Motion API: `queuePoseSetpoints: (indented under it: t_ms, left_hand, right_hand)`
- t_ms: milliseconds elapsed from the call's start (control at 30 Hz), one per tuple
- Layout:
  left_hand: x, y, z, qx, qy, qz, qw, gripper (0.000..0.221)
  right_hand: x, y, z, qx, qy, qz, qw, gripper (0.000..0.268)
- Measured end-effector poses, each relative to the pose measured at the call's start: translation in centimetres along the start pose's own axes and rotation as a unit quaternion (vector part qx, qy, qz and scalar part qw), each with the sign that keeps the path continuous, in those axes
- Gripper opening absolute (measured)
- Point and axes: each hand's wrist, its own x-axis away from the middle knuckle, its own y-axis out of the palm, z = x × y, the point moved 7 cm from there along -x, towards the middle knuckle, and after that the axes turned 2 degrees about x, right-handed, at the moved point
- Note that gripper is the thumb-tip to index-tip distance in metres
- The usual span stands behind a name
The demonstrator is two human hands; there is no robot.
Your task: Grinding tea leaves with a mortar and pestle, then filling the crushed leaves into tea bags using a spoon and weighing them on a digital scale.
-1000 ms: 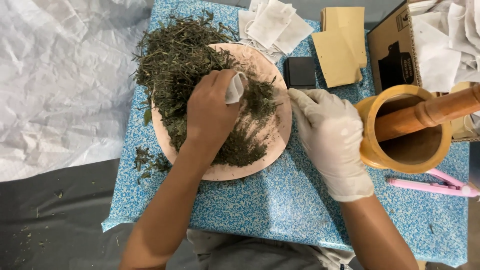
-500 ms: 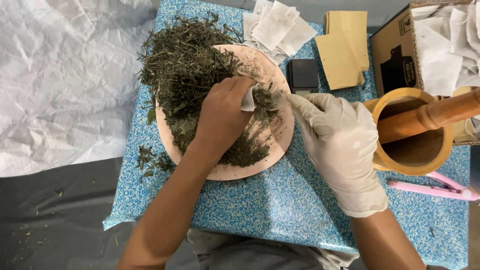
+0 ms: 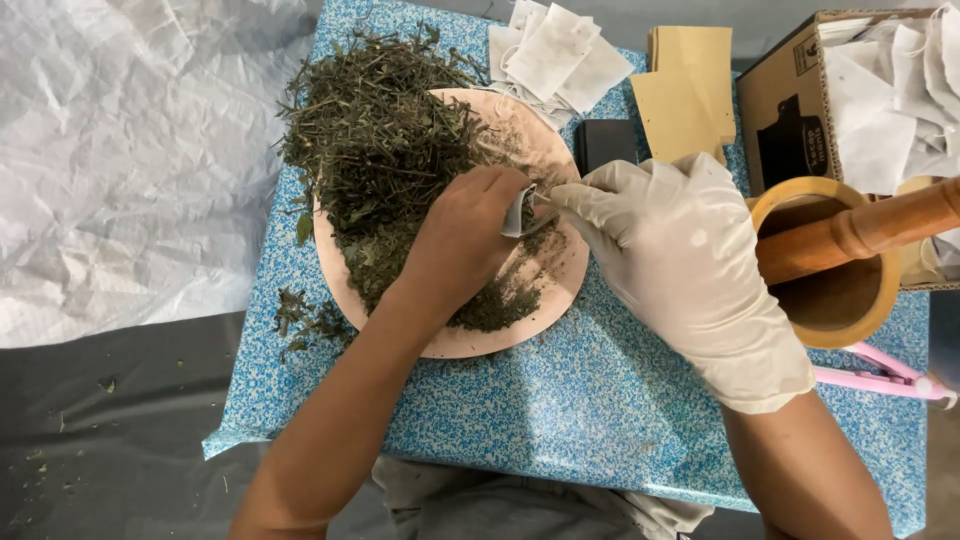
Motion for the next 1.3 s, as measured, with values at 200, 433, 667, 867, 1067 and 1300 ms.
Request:
queuePoseSetpoints:
  t_ms: [200, 433, 667, 867, 1067, 1300]
  left_hand:
    - [0.0, 0.8, 0.0, 0.034, -0.006, -0.015, 0.999, 0.027]
    - [0.3, 2.1, -0.3, 0.086, -0.044, -0.023, 0.995, 0.031]
    - [0.0, 1.1, 0.1, 0.050, -0.031, 0.002, 0.998, 0.032]
    - [0.2, 1.0, 0.1, 0.063, -0.044, 0.010, 0.997, 0.032]
    - [0.0, -0.4, 0.8, 0.068, -0.015, 0.052, 0.996, 0.032]
    - [-0.7, -4.2, 0.1, 0.194, -0.100, 0.106, 0.970, 0.016]
  right_hand:
    - [-2.0, -0.5, -0.8, 0.011, -0.028, -0.008, 1.000, 0.012]
    - [-2.9, 4.5, -2.1, 0.064, -0.051, -0.257, 0.963, 0.023]
    - [-2.0, 7.2, 0.7, 0.138, -0.056, -0.340, 0.928, 0.023]
    - [-4.9, 19.3, -9.4, 0.685, 0.029, 0.041, 0.727, 0.027]
    - [-5.2, -3.2, 0.8, 0.285, -0.105, -0.194, 0.933, 0.027]
    - [-2.4, -5.1, 1.7, 0.321, -0.029, -0.357, 0.877, 0.031]
